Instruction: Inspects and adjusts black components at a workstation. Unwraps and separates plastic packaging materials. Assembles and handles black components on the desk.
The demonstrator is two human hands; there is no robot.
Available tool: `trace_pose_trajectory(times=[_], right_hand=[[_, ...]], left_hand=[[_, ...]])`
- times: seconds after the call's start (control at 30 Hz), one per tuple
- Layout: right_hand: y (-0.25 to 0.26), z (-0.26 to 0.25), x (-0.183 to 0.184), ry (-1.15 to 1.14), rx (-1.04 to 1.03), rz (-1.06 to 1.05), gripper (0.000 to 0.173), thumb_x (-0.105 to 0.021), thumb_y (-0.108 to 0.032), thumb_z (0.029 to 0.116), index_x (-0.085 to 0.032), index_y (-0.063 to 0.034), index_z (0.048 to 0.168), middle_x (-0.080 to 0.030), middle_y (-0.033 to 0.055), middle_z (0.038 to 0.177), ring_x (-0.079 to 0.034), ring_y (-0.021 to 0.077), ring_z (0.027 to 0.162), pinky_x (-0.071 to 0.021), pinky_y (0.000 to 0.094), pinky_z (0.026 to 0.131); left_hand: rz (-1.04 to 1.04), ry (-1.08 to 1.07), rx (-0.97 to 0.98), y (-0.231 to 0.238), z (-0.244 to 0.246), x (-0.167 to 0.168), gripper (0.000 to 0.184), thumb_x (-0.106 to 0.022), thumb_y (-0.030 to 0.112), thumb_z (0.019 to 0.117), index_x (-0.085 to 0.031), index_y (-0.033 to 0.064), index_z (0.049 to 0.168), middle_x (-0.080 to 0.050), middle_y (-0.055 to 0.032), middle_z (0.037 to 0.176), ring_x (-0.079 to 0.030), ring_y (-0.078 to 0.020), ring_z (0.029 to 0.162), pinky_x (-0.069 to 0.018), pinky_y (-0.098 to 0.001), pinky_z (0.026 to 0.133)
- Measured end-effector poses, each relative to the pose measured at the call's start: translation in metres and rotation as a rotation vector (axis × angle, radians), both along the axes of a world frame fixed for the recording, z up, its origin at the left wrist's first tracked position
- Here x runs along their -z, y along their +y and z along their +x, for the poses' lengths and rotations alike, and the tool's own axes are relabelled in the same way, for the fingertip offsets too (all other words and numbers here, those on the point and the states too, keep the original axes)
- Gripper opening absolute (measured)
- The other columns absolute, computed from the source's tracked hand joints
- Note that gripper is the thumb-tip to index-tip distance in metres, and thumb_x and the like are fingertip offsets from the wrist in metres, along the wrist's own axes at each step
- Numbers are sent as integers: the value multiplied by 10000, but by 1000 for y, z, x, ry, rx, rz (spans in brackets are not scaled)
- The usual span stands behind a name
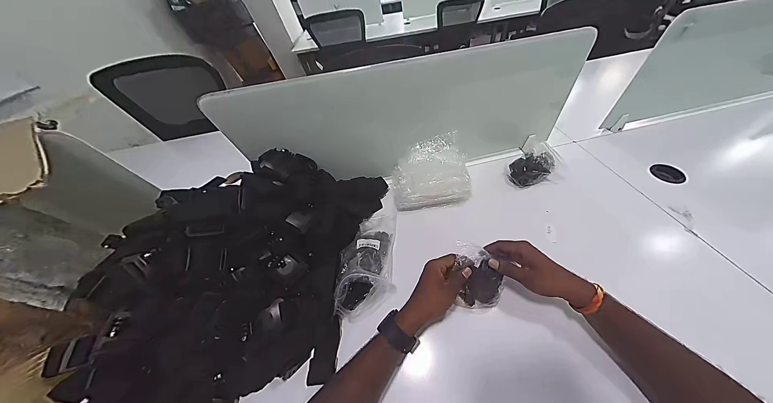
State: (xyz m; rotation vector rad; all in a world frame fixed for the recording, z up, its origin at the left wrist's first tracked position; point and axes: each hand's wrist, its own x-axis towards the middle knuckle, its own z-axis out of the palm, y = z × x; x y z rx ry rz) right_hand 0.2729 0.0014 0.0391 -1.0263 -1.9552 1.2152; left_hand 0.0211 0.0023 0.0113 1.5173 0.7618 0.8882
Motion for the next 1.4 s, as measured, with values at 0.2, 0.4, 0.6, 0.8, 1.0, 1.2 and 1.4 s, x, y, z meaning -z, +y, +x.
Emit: trace_pose_trajectory(times=[0.2,0.4,0.6,0.8,1.0,1.2,1.4], right_hand=[[2,10,-9,2,312,80,101,-696,-186,928,-673,-93,897,-592,-65,667,-524,18,553,-452,207,523],[-16,-8,-11,-288,559,690,162,-660,-195,937,-691,-37,924,-665,80,843,-627,134,709,-547,291,633],[-34,-37,24,-315,371,640,176,-625,-185,975,-710,-66,1073,-724,69,1000,-703,149,930,-595,318,855],[-26,-28,29,-249,349,601,197,-567,-147,992,-701,-28,1075,-719,85,997,-698,118,890,-592,266,825],[-24,-24,31,-414,316,600,246,-606,-245,994,-736,-70,1107,-702,110,1155,-658,230,1105,-534,379,976],[-25,-22,26,-429,236,554,292,-627,-334,992,-731,-86,1105,-696,93,1170,-640,241,1131,-517,426,964],[-20,-12,26,-144,194,379,131,-659,-163,967,-736,-58,969,-716,46,999,-671,82,923,-560,251,845]], left_hand=[[298,266,-308,9,9,-3,351,-675,184,953,-654,-1,1250,-681,-151,1215,-657,-207,1119,-548,-364,953],[15,81,-163,-8,30,-22,249,-657,240,992,-700,2,1050,-725,-59,894,-700,-103,781,-598,-276,731],[-307,-75,-143,-2,38,-14,266,-538,143,1064,-667,-44,927,-700,-73,759,-698,-138,677,-618,-316,686],[-478,-63,-100,2,29,-8,181,-517,31,1047,-655,-85,1067,-722,-112,876,-721,-156,746,-628,-315,745],[-424,-16,-114,1,30,-3,129,-587,44,1024,-638,-71,994,-740,-111,818,-731,-162,686,-626,-301,673],[-225,-2,-104,1,30,4,155,-660,114,992,-673,-32,942,-723,-56,784,-699,-109,673,-608,-285,670],[-50,39,-47,6,27,14,151,-651,96,987,-701,-38,936,-742,-73,830,-730,-127,755,-627,-316,775]])
